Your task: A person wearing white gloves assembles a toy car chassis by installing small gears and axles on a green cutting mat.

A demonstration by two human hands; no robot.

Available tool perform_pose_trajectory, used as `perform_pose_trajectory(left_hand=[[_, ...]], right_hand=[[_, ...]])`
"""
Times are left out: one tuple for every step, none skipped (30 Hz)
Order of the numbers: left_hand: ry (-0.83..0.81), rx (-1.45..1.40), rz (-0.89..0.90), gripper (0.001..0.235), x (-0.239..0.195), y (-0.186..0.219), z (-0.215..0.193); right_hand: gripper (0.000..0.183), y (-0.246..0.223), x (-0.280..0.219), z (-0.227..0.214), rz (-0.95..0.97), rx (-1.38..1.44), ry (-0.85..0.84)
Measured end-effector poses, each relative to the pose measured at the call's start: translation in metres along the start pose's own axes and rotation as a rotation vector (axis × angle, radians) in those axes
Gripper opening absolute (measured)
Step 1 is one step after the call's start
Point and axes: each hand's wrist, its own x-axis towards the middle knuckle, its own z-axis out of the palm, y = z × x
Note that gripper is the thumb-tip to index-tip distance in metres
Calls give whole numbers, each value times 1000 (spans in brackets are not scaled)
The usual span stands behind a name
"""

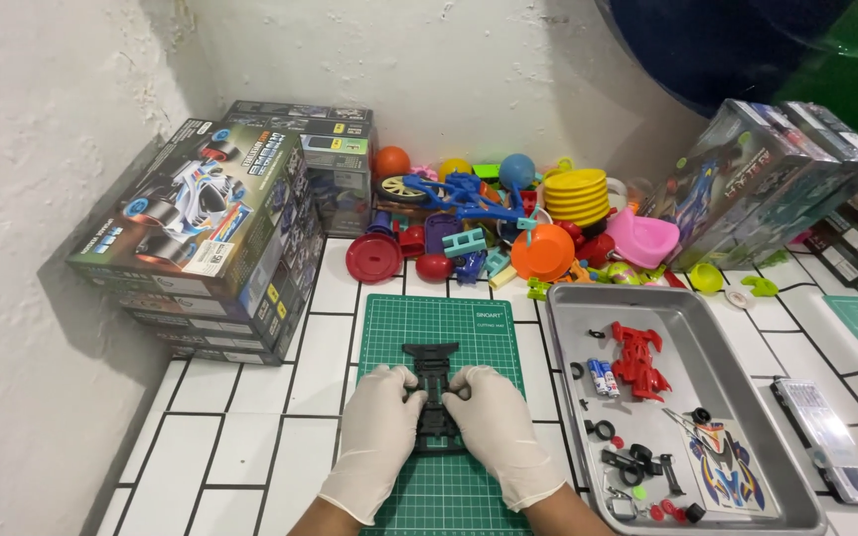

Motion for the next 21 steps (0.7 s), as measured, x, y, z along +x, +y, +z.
perform_pose_trajectory(left_hand=[[-3, 0, 1, 16, 1, -2, 2], [12, 5, 3, 17, 3, -4, 5], [28, 9, 4, 17, 5, -6, 7], [26, 10, 8, 17, 5, -6, 8], [25, -5, 7, 17, 5, -7, 8], [24, -21, 5, 18, 5, -7, 8], [21, -22, 8, 18, 5, -6, 7], [13, -39, -10, 18, 5, -6, 6], [6, -56, -27, 18, 5, -6, 6], [4, -56, -27, 18, 2, -3, 2], [-5, -78, -44, 17, 0, 0, -1], [-14, -100, -59, 16, -1, 3, -5], [-15, -100, -55, 16, -3, 4, -7], [-20, -114, -63, 15, -4, 6, -9], [-26, -129, -71, 13, -5, 8, -12], [-28, -129, -68, 13, -8, 13, -19], [-46, -172, -107, 13, -10, 19, -25], [-67, -213, -147, 13, -14, 24, -31], [-72, -212, -146, 13, -15, 24, -33], [-81, -230, -174, 15, -15, 26, -35], [-90, -247, -203, 17, -15, 27, -37]], right_hand=[[16, 1, 0, 1, 3, 0, 1], [13, 2, 0, 2, -12, 1, 9], [11, 3, 0, 3, -28, 2, 18], [11, 5, 1, 6, -25, 3, 21], [11, 7, 2, 8, -38, 10, 35], [10, 10, 3, 11, -51, 16, 48], [10, 10, 3, 10, -48, 15, 50], [11, 9, 2, 10, -47, 23, 41], [12, 8, 2, 9, -46, 31, 31], [12, 9, 2, 8, -44, 31, 32], [20, 10, 2, 6, -35, 34, 6], [29, 10, 2, 4, -26, 38, -16], [29, 5, -8, -6, -24, 38, -13], [31, 0, -17, -17, -22, 88, -13], [32, -5, -26, -28, -21, 137, -12], [32, -13, -38, -47, -18, 138, -9], [29, -21, -49, -65, 46, 150, -35], [27, -28, -61, -84, 113, 164, -62], [27, -15, -59, -94, 118, 165, -61], [23, -3, -56, -105, 106, 141, 54], [20, 10, -54, -116, 94, 116, 169]])
